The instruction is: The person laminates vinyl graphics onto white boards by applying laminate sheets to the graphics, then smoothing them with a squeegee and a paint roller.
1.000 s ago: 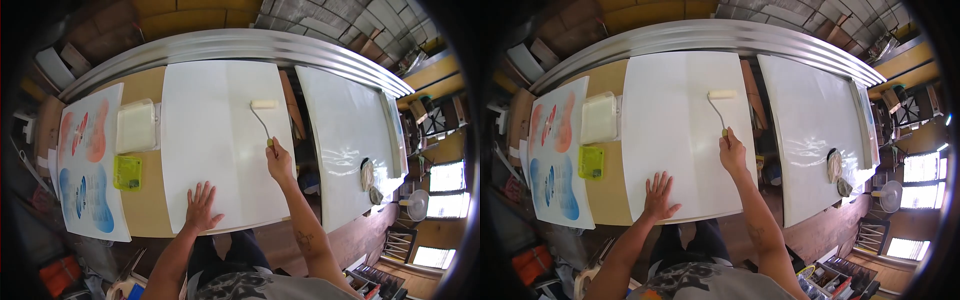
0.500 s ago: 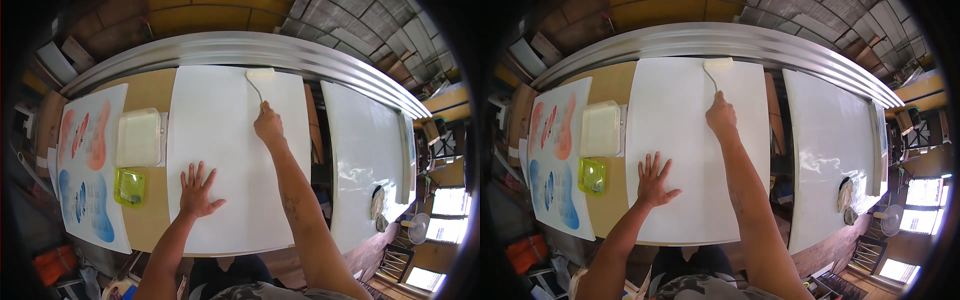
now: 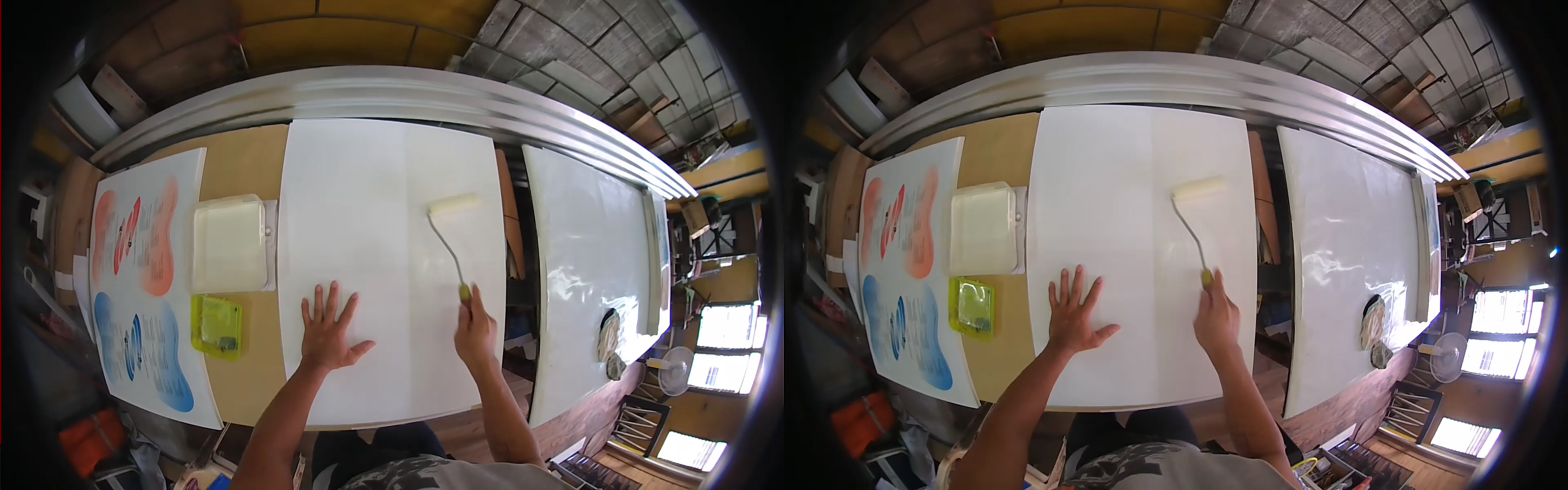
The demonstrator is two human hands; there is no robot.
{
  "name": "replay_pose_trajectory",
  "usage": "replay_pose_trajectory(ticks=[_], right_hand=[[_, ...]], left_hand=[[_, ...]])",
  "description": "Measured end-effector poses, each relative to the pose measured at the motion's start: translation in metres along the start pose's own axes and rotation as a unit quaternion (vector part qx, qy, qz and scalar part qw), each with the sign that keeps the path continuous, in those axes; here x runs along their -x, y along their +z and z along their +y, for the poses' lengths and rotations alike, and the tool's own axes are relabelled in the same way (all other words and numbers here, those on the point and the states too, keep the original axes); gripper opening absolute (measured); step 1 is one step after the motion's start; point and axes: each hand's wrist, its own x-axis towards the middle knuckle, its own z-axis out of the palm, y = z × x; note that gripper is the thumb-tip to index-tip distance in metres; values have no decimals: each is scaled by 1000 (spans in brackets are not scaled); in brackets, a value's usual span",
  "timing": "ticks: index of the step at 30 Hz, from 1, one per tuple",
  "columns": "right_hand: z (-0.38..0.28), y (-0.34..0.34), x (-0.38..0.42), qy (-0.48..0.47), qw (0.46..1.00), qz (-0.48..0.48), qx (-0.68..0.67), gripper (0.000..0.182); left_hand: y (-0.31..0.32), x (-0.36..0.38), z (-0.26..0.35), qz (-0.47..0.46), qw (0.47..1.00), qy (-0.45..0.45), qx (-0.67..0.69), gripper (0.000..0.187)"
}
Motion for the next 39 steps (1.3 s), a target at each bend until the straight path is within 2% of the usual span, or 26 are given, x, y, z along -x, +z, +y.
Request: replay_pose_trajectory(ticks=[1,3,4,5,6,7,8,10,12,14,16,18,19,20,22,23,27,29,30,32,35,39], right_hand=[[8,-9,22,-14,999,33,18,42],[19,-23,58,38,998,40,35,34],[24,-28,67,64,998,0,-1,28],[26,-28,75,185,969,-40,-158,29],[11,-31,79,302,899,-85,-305,31],[6,-35,82,269,905,-162,-287,37],[-10,-36,82,286,900,-169,-282,38],[-18,-21,91,156,946,-125,-254,42],[-28,-18,98,117,967,-76,-212,41],[-27,-21,102,122,980,-20,-153,29],[-13,-34,98,125,990,27,-55,26],[52,-37,89,114,991,68,26,26],[82,-42,83,69,993,93,30,30],[104,-49,81,73,992,96,33,30],[119,-60,76,136,985,103,-39,35],[126,-67,80,186,979,62,-51,40],[140,-70,94,221,972,6,-77,39],[151,-62,90,35,996,83,9,37],[143,-66,82,36,996,85,6,37],[108,-83,52,125,990,30,-58,43],[98,-77,-4,101,993,35,-53,57],[94,-64,-66,50,998,29,-27,56]], left_hand=[[0,0,0,7,1000,4,0,99],[0,-2,3,13,1000,3,-2,99],[-3,-4,5,12,1000,4,8,97],[-7,-1,5,11,1000,-4,14,96],[-8,2,6,9,1000,-27,4,96],[-7,-1,7,19,1000,-13,18,97],[-6,2,2,27,999,3,33,98],[-4,7,-8,38,999,-4,19,99],[1,3,5,53,998,30,30,99],[3,4,2,64,998,16,15,100],[3,6,4,60,998,18,2,102],[1,7,7,49,999,14,-17,103],[0,7,8,41,999,14,-27,104],[0,10,11,40,999,19,-25,104],[2,16,15,16,998,1,-54,102],[3,20,17,8,998,1,-58,102],[6,28,23,0,997,-5,-77,102],[6,27,23,13,997,4,-74,103],[6,27,23,21,997,13,-67,104],[6,24,21,23,997,18,-72,104],[9,24,22,25,997,21,-76,104],[5,21,20,10,997,22,-77,104]])
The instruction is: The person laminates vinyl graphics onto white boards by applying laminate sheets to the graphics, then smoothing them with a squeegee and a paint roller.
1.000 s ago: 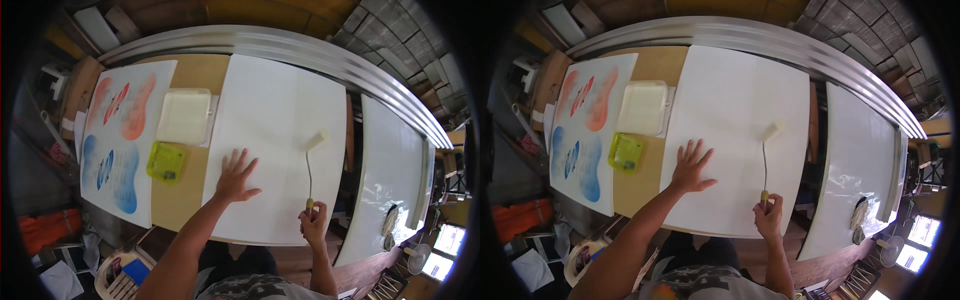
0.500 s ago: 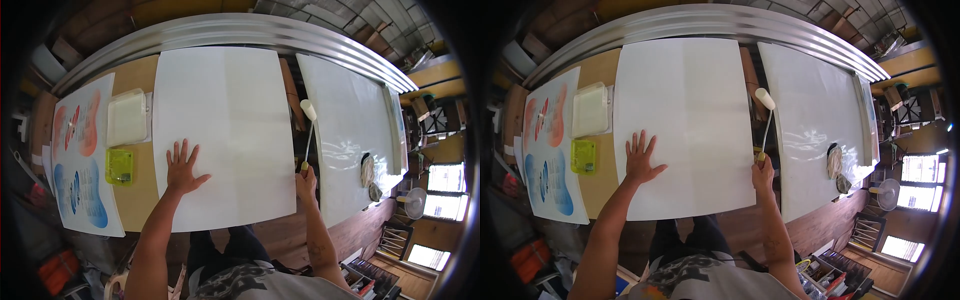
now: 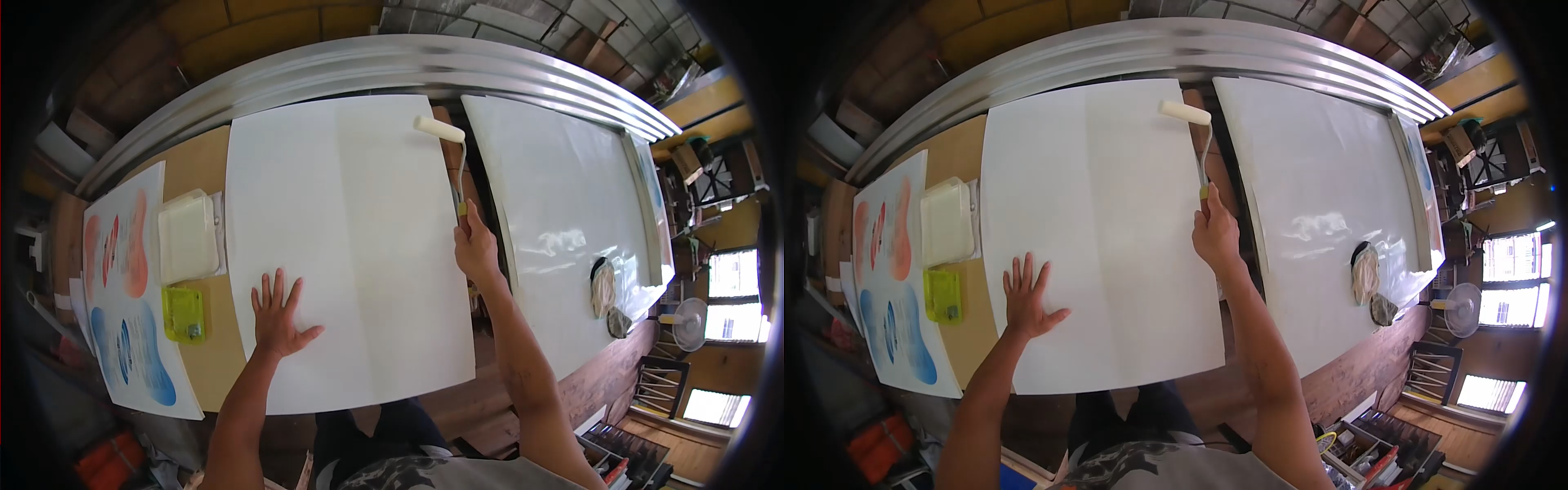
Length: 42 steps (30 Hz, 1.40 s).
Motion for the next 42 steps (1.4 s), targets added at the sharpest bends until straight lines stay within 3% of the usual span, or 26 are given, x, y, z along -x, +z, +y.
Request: replay_pose_trajectory(ticks=[2,6,8,14,21,22,25,27,29,32,33,35,38,40,42], right_hand=[[-3,7,-22,-34,999,-19,-2,56],[-8,22,-59,-34,996,-33,72,54],[-11,31,-69,10,990,-73,118,50],[-36,30,-151,-1,988,-91,122,45],[-12,12,-108,27,984,-109,141,44],[-16,14,-118,-26,988,-83,128,42],[-41,15,-150,11,984,-118,132,42],[-42,10,-119,24,987,-110,116,37],[-11,14,-68,-102,986,-41,124,31],[14,17,-35,-183,969,-2,164,32],[9,18,-44,-179,970,-6,165,32],[-17,25,-97,-65,985,-92,130,43],[-25,39,-111,-55,985,-85,137,48],[-7,28,-44,-126,977,-67,161,51],[11,4,39,-71,973,-138,173,60]], left_hand=[[-1,-2,-2,-7,1000,1,1,104],[1,-5,-2,-22,1000,-10,5,105],[1,-7,-4,-22,1000,-10,5,105],[3,-8,-4,-10,1000,1,-4,104],[3,-9,-6,-14,1000,-3,-9,103],[3,-9,-5,-17,1000,-2,-14,103],[6,-9,-5,4,1000,4,-8,103],[6,-10,-6,5,1000,7,-8,103],[4,-6,-5,5,1000,1,-3,103],[3,-6,-6,-8,1000,-4,1,103],[3,-4,-5,0,1000,3,-1,103],[4,-8,-6,12,1000,7,-4,102],[4,-6,-7,18,1000,15,-2,103],[3,-5,-6,15,1000,6,20,103],[3,-5,-8,16,999,4,34,102]])
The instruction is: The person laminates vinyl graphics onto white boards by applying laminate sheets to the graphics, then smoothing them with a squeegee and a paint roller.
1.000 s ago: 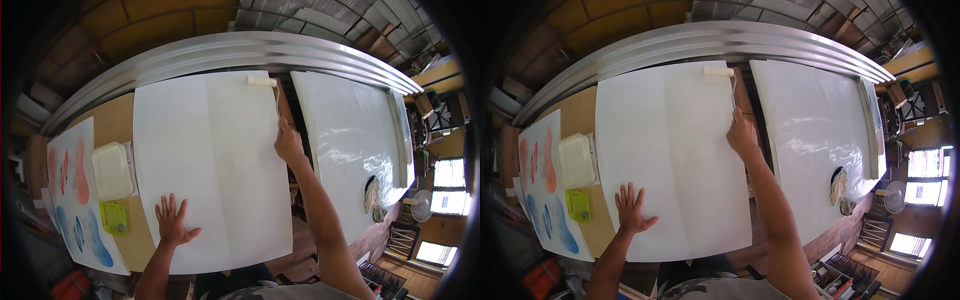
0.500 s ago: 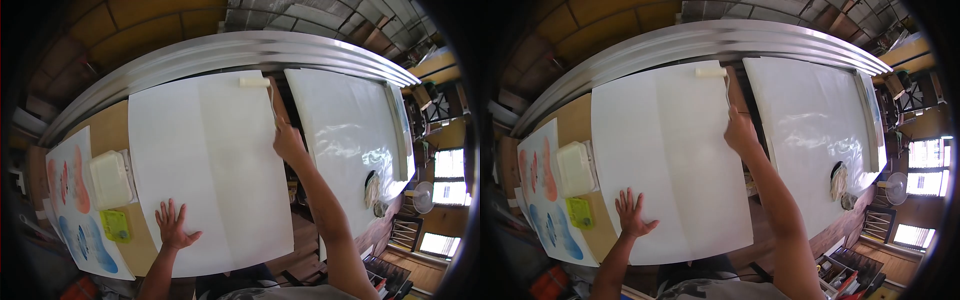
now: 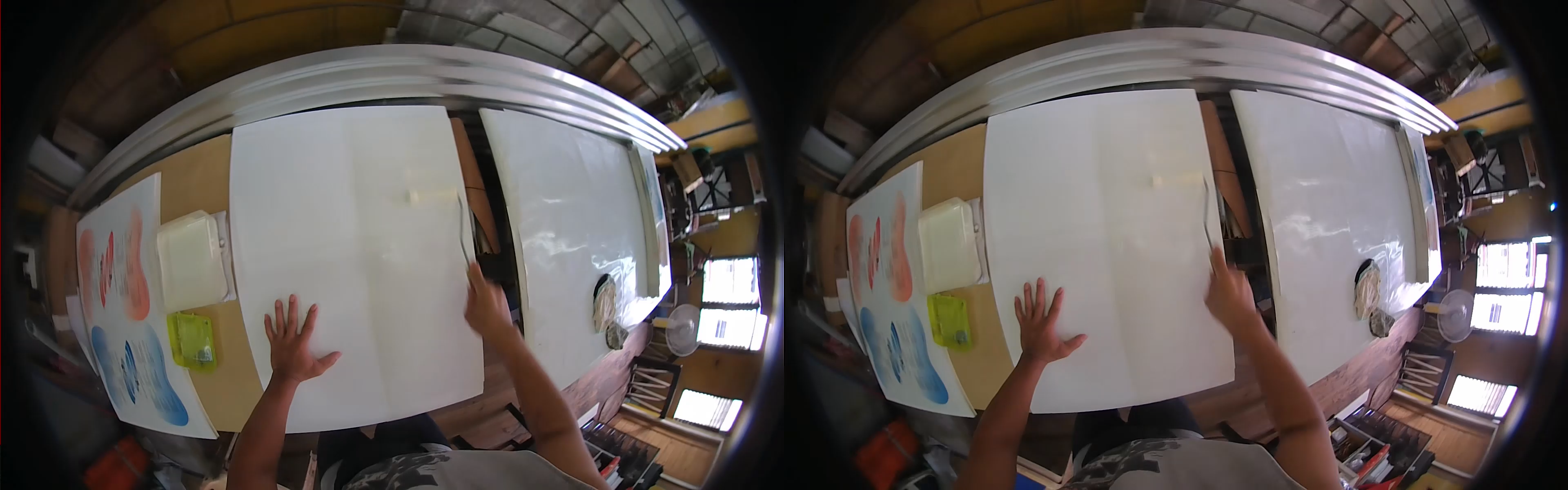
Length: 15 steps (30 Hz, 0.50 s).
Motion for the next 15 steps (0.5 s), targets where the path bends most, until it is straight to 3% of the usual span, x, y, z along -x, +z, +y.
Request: replay_pose_trajectory(ticks=[3,6,7,9,12,15], right_hand=[[-27,-37,88,73,994,-13,-86,51],[-64,-38,89,-17,981,57,-182,45],[-91,-46,78,-20,983,-9,-180,46],[-153,-34,50,-166,968,-13,-190,47],[-247,-2,18,-250,949,-64,-182,48],[-319,26,-4,-245,952,-134,-121,43]], left_hand=[[0,0,1,-1,1000,-13,24,102],[-2,4,-3,10,997,-15,71,103],[-2,5,-4,12,997,-19,76,103],[-6,9,-7,12,996,-39,77,102],[-11,10,-8,-6,996,-22,82,99],[0,11,-9,-32,997,-32,69,100]])
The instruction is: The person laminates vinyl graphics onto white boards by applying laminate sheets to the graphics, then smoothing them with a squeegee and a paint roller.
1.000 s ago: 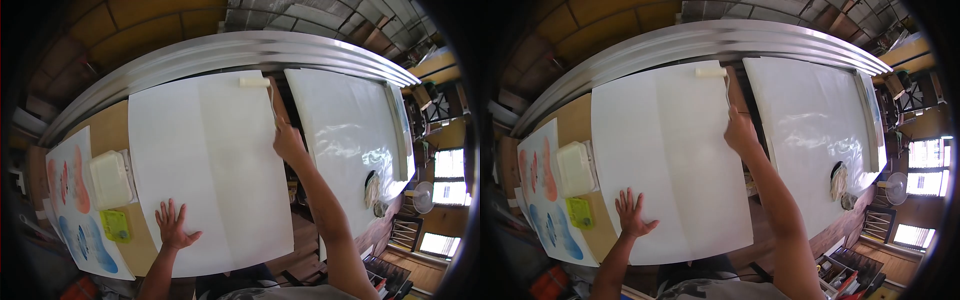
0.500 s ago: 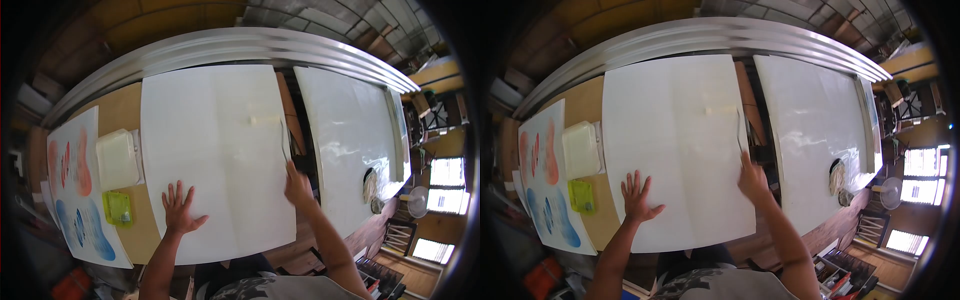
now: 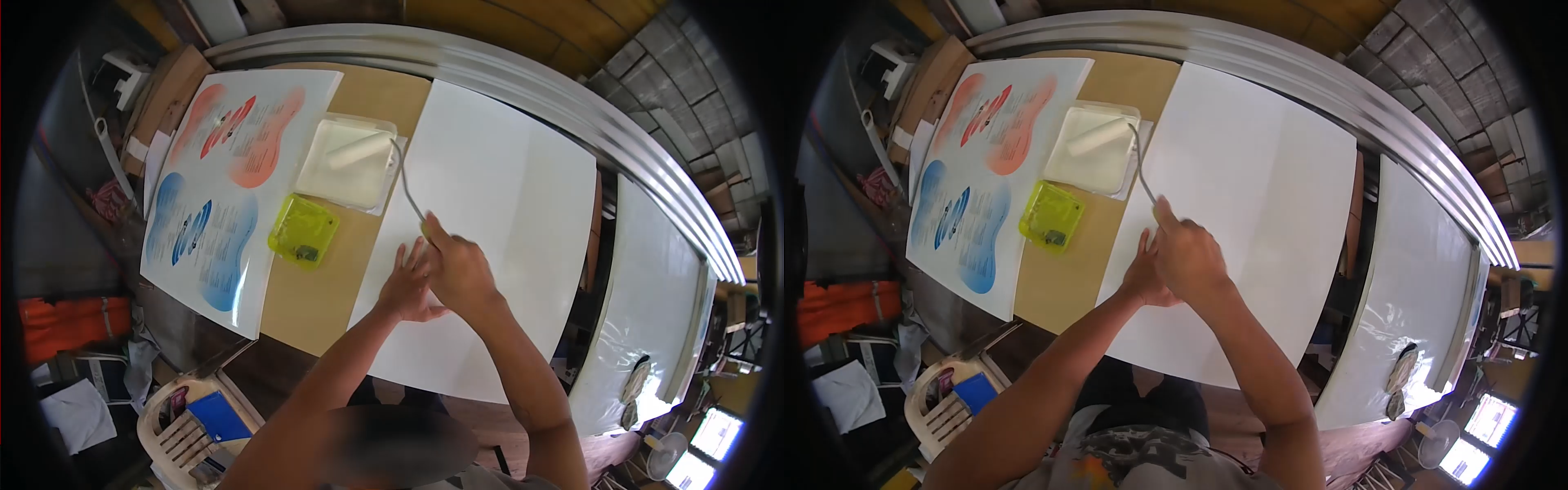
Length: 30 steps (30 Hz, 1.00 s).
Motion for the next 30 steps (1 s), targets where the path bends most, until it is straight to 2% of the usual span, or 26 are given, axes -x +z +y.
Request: replay_pose_trajectory(ticks=[4,7,16,19,21,25,27,30], right_hand=[[-31,27,-38,41,997,-47,46,42],[-40,36,-47,65,992,-74,74,43],[-39,39,-57,69,992,-75,69,42],[-40,30,-49,48,997,-40,43,44],[-38,28,-43,1,998,20,61,47],[-21,34,-33,-8,989,31,142,47],[-11,39,-26,-41,981,94,163,48],[3,38,-21,-56,981,94,161,50]], left_hand=[[16,-1,-11,-5,991,37,128,99],[19,-1,-14,18,984,54,169,97],[14,0,-11,11,992,65,109,96],[11,-2,-12,-24,993,56,100,97],[14,-4,-11,-49,993,50,95,99],[18,-7,-13,-23,994,43,99,101],[14,-4,-10,-19,997,43,67,102],[-15,0,4,-53,999,-1,-3,104]])
